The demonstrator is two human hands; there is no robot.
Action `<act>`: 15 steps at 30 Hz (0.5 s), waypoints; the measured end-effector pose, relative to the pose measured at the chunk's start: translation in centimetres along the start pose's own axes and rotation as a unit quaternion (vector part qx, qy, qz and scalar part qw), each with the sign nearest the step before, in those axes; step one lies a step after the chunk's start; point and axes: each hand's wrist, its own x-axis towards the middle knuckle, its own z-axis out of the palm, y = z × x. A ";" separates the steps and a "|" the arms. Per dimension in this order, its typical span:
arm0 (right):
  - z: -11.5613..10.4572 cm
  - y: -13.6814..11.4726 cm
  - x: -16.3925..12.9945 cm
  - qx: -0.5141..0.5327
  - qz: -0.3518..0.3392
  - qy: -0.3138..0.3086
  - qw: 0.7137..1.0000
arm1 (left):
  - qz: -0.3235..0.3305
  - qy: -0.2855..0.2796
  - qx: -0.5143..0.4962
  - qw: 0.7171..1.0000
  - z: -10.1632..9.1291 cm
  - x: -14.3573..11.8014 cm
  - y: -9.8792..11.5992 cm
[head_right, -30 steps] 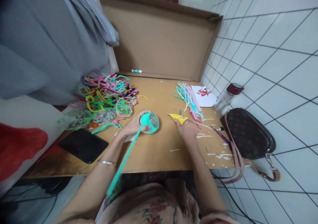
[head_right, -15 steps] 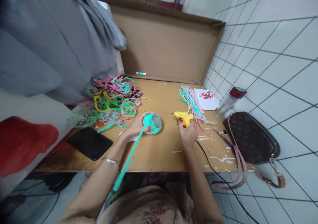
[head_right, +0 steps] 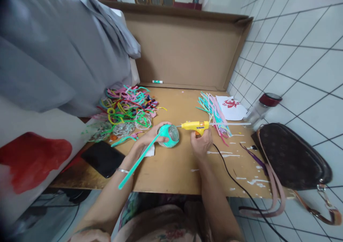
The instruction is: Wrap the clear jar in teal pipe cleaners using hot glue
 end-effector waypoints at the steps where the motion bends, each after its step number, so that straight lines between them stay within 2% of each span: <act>1: 0.0 0.2 -0.1 0.006 0.005 -0.004 1.000 | 0.001 -0.002 -0.004 1.000 -0.1 -0.1 -0.1; 7: -0.2 0.0 -0.3 0.027 -0.018 -0.030 0.999 | -0.009 -0.029 0.019 0.999 -0.9 -0.1 -0.3; 15: -0.4 -0.4 -0.4 0.038 -0.063 -0.026 0.997 | -0.016 -0.036 -0.029 0.999 -0.7 0.0 -0.5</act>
